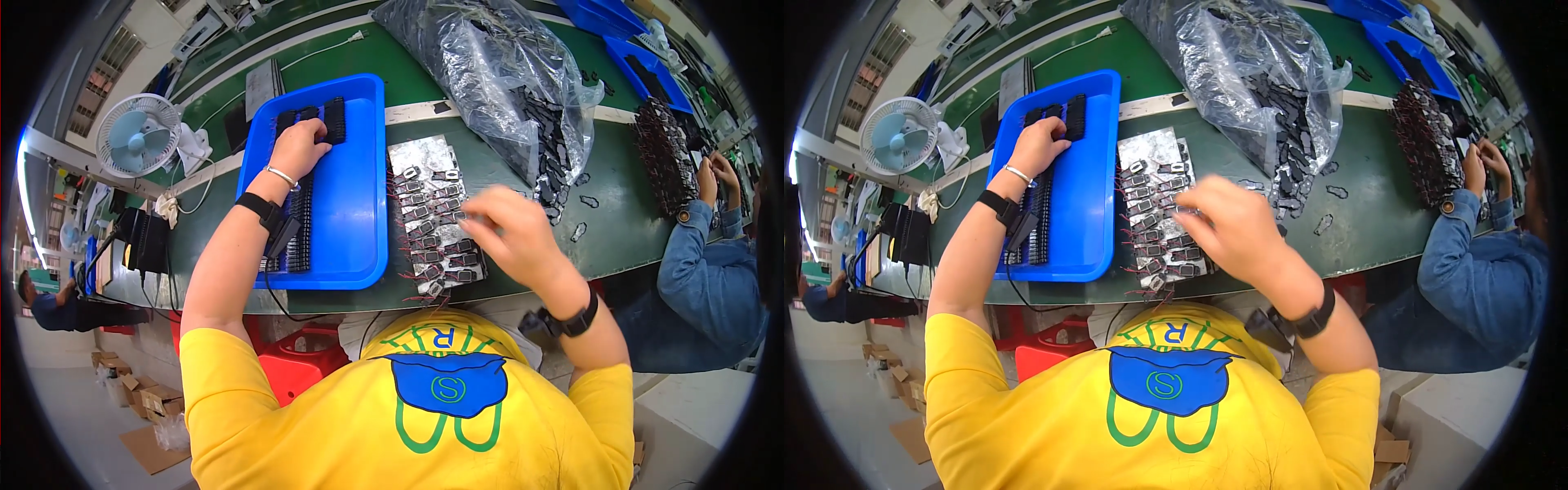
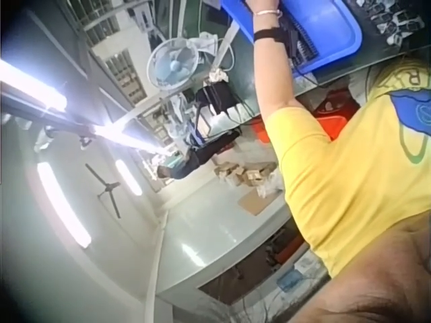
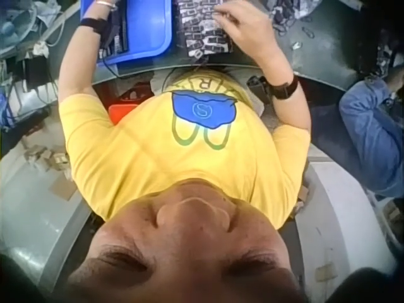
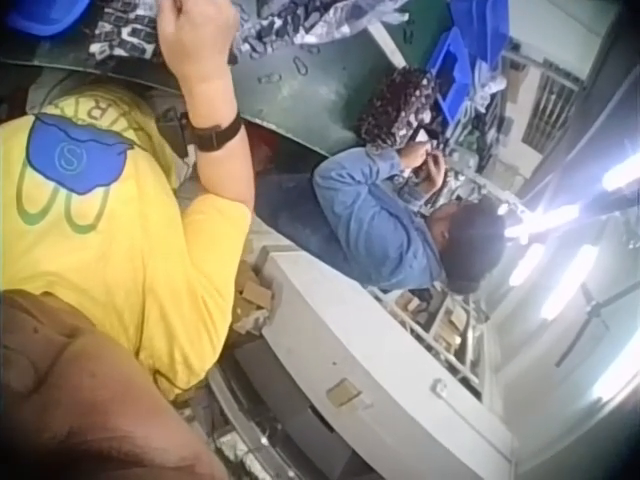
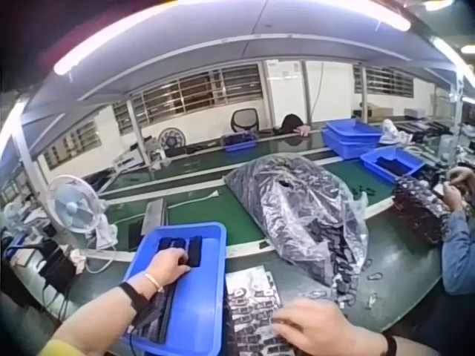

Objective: The person picks up a small electronic speaker from a metal plate and a black plastic component from a pile, joins them together by hand, and places the assembled unit into a blue tray.

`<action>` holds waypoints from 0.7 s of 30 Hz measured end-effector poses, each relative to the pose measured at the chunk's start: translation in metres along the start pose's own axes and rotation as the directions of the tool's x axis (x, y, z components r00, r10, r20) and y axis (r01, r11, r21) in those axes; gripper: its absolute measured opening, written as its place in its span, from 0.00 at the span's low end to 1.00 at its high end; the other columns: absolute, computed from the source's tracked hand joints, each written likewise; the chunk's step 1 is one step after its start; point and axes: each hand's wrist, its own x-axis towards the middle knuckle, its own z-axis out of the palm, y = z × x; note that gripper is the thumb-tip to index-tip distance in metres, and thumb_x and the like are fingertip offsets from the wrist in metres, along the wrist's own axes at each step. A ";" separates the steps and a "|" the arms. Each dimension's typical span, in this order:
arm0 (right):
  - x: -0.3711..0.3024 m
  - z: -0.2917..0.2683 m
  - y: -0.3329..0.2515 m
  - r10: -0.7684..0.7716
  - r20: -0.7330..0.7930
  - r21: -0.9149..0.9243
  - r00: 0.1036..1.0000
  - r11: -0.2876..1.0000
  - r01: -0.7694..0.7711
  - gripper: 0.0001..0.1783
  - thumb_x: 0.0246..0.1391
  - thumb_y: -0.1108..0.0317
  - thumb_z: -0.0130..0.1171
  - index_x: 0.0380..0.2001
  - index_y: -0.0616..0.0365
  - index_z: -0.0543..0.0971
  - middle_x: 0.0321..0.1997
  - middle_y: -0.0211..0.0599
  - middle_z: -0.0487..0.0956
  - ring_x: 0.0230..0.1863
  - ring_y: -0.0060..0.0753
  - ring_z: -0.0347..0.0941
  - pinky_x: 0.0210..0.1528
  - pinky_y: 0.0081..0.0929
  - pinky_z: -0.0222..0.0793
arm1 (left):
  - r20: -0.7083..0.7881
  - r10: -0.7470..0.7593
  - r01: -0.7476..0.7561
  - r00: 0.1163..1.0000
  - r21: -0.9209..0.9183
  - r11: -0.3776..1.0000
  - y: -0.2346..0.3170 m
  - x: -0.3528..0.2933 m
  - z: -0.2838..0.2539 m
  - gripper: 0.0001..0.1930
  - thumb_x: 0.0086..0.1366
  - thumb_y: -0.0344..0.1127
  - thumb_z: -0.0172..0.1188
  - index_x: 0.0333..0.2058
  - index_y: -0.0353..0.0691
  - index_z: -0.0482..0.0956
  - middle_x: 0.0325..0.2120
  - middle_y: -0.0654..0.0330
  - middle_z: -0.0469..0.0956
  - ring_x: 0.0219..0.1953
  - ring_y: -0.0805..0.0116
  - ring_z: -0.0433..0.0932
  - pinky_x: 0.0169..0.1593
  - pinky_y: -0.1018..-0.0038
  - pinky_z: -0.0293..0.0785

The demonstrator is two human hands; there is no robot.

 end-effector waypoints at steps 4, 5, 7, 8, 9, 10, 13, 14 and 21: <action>0.064 0.023 0.019 -0.090 0.125 -0.163 0.988 0.980 0.110 0.10 0.44 0.70 0.65 0.33 0.56 0.79 0.33 0.35 0.74 0.35 0.38 0.73 0.37 0.30 0.69 | 0.029 0.074 -0.072 0.997 -0.047 0.996 0.022 -0.018 -0.020 0.13 0.52 0.33 0.65 0.37 0.38 0.79 0.35 0.52 0.79 0.40 0.53 0.78 0.45 0.65 0.74; 0.073 0.027 0.024 -0.121 0.202 -0.265 0.972 0.949 0.174 0.10 0.43 0.68 0.66 0.33 0.54 0.80 0.34 0.35 0.74 0.39 0.41 0.72 0.41 0.33 0.69 | 0.042 0.100 -0.096 0.994 -0.083 0.992 0.032 -0.025 -0.028 0.13 0.53 0.34 0.65 0.37 0.38 0.79 0.36 0.52 0.79 0.41 0.53 0.77 0.46 0.65 0.74; 0.083 0.032 0.033 -0.082 0.255 -0.292 0.963 0.943 0.158 0.10 0.42 0.68 0.66 0.32 0.54 0.80 0.34 0.36 0.74 0.41 0.41 0.72 0.43 0.34 0.68 | 0.044 0.160 -0.149 0.986 -0.194 0.970 0.052 -0.045 -0.041 0.13 0.53 0.34 0.64 0.37 0.38 0.79 0.36 0.52 0.79 0.41 0.54 0.77 0.46 0.65 0.74; 0.087 0.036 0.037 -0.033 0.309 -0.318 0.951 0.938 0.136 0.11 0.42 0.68 0.66 0.32 0.54 0.80 0.34 0.36 0.74 0.42 0.42 0.71 0.45 0.36 0.67 | 0.047 0.221 -0.197 0.974 -0.308 0.931 0.063 -0.057 -0.047 0.13 0.54 0.34 0.64 0.37 0.37 0.79 0.35 0.52 0.78 0.40 0.55 0.77 0.45 0.66 0.74; 0.089 0.038 0.039 0.022 0.360 -0.346 0.933 0.932 0.111 0.11 0.41 0.67 0.66 0.31 0.53 0.80 0.34 0.36 0.74 0.44 0.43 0.70 0.46 0.37 0.66 | 0.079 0.244 -0.200 0.967 -0.361 0.911 0.074 -0.068 -0.053 0.13 0.54 0.35 0.65 0.37 0.37 0.79 0.35 0.52 0.78 0.40 0.56 0.77 0.45 0.66 0.74; 0.091 0.037 0.040 0.021 0.360 -0.348 0.933 0.931 0.113 0.11 0.41 0.67 0.66 0.31 0.53 0.80 0.34 0.36 0.74 0.44 0.43 0.70 0.46 0.37 0.66 | 0.110 0.270 -0.203 0.957 -0.414 0.887 0.085 -0.079 -0.058 0.13 0.54 0.36 0.65 0.37 0.37 0.79 0.34 0.53 0.78 0.39 0.56 0.77 0.45 0.66 0.74; 0.094 0.039 0.042 -0.001 0.382 -0.318 0.924 0.939 0.133 0.10 0.41 0.68 0.66 0.30 0.54 0.79 0.34 0.36 0.75 0.43 0.43 0.70 0.45 0.37 0.66 | 0.139 0.332 -0.210 0.933 -0.537 0.817 0.099 -0.115 -0.064 0.14 0.54 0.33 0.66 0.39 0.36 0.78 0.35 0.55 0.78 0.40 0.62 0.77 0.46 0.70 0.73; 0.095 0.040 0.040 -0.008 0.386 -0.316 0.922 0.938 0.141 0.10 0.41 0.68 0.66 0.30 0.54 0.79 0.34 0.36 0.75 0.43 0.43 0.70 0.45 0.37 0.66 | 0.134 0.325 -0.208 0.936 -0.535 0.819 0.103 -0.127 -0.063 0.14 0.54 0.33 0.66 0.39 0.36 0.78 0.35 0.55 0.78 0.40 0.62 0.77 0.46 0.70 0.73; 0.085 0.024 0.014 -0.083 0.188 -0.192 0.979 0.974 0.119 0.09 0.43 0.71 0.66 0.30 0.58 0.78 0.30 0.36 0.78 0.37 0.41 0.74 0.42 0.34 0.68 | -0.024 -0.083 0.015 0.996 -0.902 0.432 0.108 -0.144 -0.020 0.12 0.58 0.31 0.65 0.41 0.35 0.78 0.35 0.59 0.79 0.40 0.72 0.77 0.44 0.75 0.74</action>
